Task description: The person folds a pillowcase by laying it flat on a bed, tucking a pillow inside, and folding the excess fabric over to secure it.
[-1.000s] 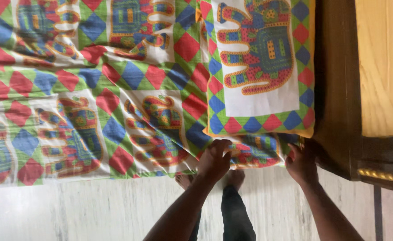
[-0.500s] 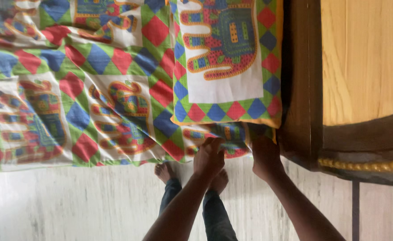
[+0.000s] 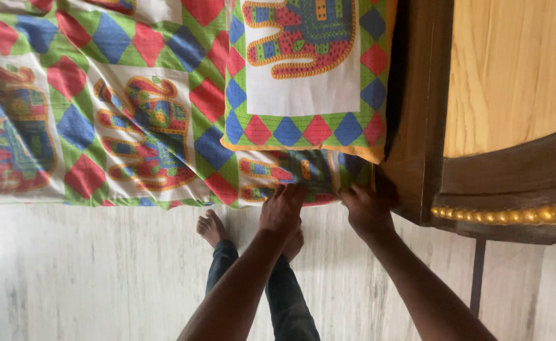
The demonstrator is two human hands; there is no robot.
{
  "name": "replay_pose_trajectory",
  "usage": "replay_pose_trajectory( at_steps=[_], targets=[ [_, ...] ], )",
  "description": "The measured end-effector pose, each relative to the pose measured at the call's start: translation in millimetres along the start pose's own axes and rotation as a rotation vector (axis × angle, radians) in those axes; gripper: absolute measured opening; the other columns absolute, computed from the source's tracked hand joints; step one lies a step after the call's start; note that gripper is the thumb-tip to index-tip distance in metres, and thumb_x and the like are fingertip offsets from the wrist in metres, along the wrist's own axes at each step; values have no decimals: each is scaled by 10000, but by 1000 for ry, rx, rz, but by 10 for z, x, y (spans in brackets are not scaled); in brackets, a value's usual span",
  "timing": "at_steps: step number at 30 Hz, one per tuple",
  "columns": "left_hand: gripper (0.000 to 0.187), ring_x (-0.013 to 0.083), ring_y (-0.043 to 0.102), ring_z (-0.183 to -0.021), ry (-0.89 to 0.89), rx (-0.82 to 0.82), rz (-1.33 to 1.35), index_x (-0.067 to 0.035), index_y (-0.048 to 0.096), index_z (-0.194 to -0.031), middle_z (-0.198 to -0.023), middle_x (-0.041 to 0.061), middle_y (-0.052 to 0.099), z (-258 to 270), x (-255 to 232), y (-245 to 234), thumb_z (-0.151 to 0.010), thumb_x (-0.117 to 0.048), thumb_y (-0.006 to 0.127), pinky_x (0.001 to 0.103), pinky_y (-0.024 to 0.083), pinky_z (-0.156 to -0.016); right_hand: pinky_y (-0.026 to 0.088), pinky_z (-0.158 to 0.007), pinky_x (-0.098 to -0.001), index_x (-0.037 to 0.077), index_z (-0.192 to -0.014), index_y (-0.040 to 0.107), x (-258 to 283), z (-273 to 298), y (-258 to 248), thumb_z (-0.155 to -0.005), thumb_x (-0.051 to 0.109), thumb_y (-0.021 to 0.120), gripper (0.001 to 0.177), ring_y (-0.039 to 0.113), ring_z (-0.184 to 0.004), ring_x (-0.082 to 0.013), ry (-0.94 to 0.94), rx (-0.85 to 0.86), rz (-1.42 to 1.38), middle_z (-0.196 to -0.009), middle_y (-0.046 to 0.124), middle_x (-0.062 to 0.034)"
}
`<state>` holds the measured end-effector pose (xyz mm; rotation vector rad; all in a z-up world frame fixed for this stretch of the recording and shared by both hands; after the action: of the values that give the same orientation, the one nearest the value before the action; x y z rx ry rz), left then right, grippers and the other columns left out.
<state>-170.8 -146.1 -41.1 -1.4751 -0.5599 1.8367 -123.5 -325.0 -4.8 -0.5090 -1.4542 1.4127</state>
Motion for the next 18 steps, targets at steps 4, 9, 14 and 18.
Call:
replay_pose_trajectory(
  at_steps=[4, 9, 14, 18],
  targets=[
    [375, 385, 618, -1001, 87, 40, 98, -80, 617, -1025, -1028, 136, 635, 133, -231, 119, -666, 29, 630, 491, 523, -841, 550, -665, -444, 123, -1105, 733, -55, 27, -187, -816, 69, 604, 321, 674, -823, -337, -29, -32, 180, -987, 680, -139],
    [43, 370, 630, -968, 18, 260, 292, -112, 596, -925, -947, 147, 643, 474, -435, 389, -934, -70, 592, 525, 491, -798, 558, -553, -397, 91, -791, 729, -131, 13, -147, -1047, 311, 609, 358, 688, -612, -280, 79, -1, 794, -667, 651, -90],
    [36, 376, 654, -901, -93, 158, 403, -91, 592, -865, -868, 142, 646, 723, -67, 46, -895, -74, 600, 504, 518, -772, 542, -509, -352, 127, -733, 762, -301, -133, 223, -828, 171, 671, 139, 710, -624, -191, 2, 142, 933, -776, 699, -94],
    [64, 385, 675, -883, -379, 113, 365, -113, 674, -927, -978, 143, 691, 803, 595, -373, -937, -174, 656, 504, 521, -757, 584, -678, -447, 159, -875, 771, -727, -230, 388, -895, 198, 625, 153, 752, -837, -282, 110, 428, 662, -922, 752, -108]
  ],
)
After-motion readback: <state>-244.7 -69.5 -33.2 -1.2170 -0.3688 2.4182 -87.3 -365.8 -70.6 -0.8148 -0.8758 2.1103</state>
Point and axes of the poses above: each hand's wrist, its own z-axis away from the middle knuckle, its own y-axis out of the palm, x = y × z, the point moved 7 cm from there along -z, towards the middle knuckle
